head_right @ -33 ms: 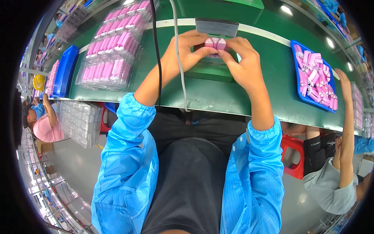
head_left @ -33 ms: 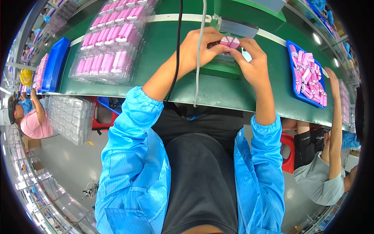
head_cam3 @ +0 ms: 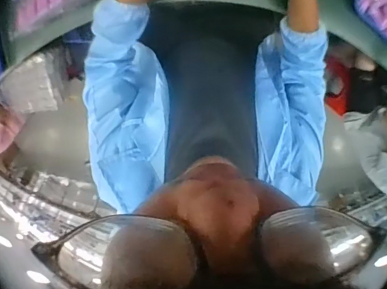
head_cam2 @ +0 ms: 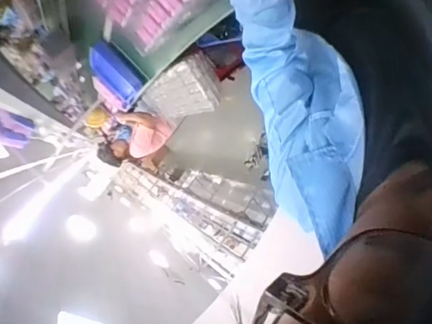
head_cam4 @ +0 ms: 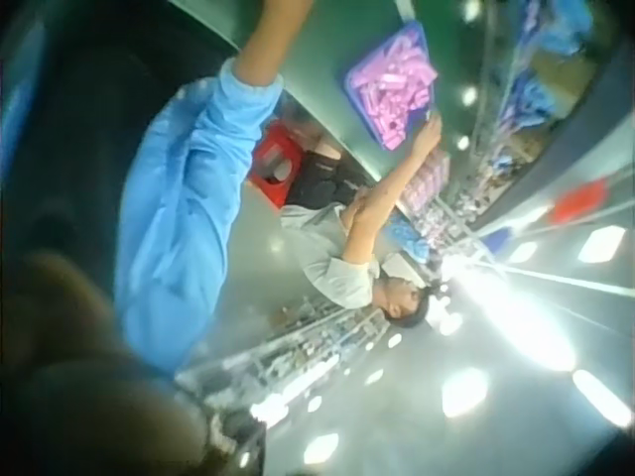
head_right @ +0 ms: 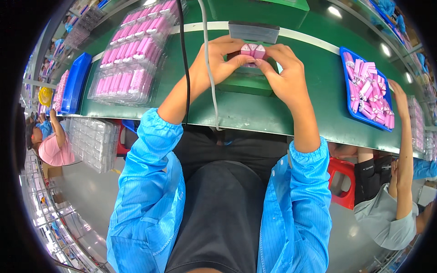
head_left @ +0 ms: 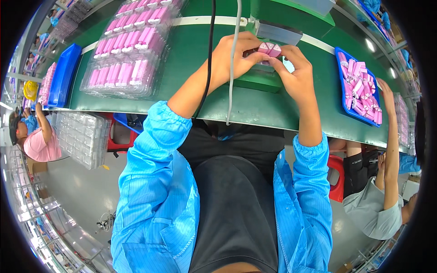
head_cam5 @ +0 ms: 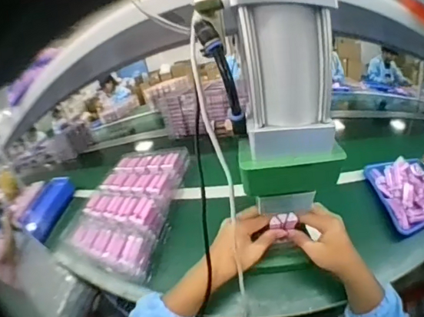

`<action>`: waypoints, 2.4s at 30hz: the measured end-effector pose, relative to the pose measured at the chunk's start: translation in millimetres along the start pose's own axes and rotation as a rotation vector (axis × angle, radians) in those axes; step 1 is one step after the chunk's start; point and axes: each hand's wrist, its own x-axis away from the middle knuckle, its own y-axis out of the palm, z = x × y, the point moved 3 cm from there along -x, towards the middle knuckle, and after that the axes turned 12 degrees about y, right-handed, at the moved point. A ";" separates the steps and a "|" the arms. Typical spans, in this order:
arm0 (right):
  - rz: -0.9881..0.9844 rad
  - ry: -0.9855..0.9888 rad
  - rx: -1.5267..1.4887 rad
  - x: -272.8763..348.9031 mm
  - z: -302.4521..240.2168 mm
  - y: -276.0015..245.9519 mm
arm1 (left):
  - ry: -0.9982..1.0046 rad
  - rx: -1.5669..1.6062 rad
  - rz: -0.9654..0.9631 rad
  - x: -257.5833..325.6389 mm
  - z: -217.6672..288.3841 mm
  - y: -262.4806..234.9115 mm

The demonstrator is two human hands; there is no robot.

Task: Assembling and packaging pink plastic components into plastic trays using a manual alignment fixture.

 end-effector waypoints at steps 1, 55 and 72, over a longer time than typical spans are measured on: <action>0.005 -0.011 -0.006 -0.4 -0.1 1.3 | 0.064 -0.068 0.020 0.7 1.0 1.1; 0.540 0.233 -0.060 2.9 65.3 -103.7 | -0.084 -0.605 0.077 30.7 8.0 -133.6; 0.536 0.377 0.261 50.0 86.6 -129.8 | -0.640 -0.603 -0.204 81.4 -125.8 -253.1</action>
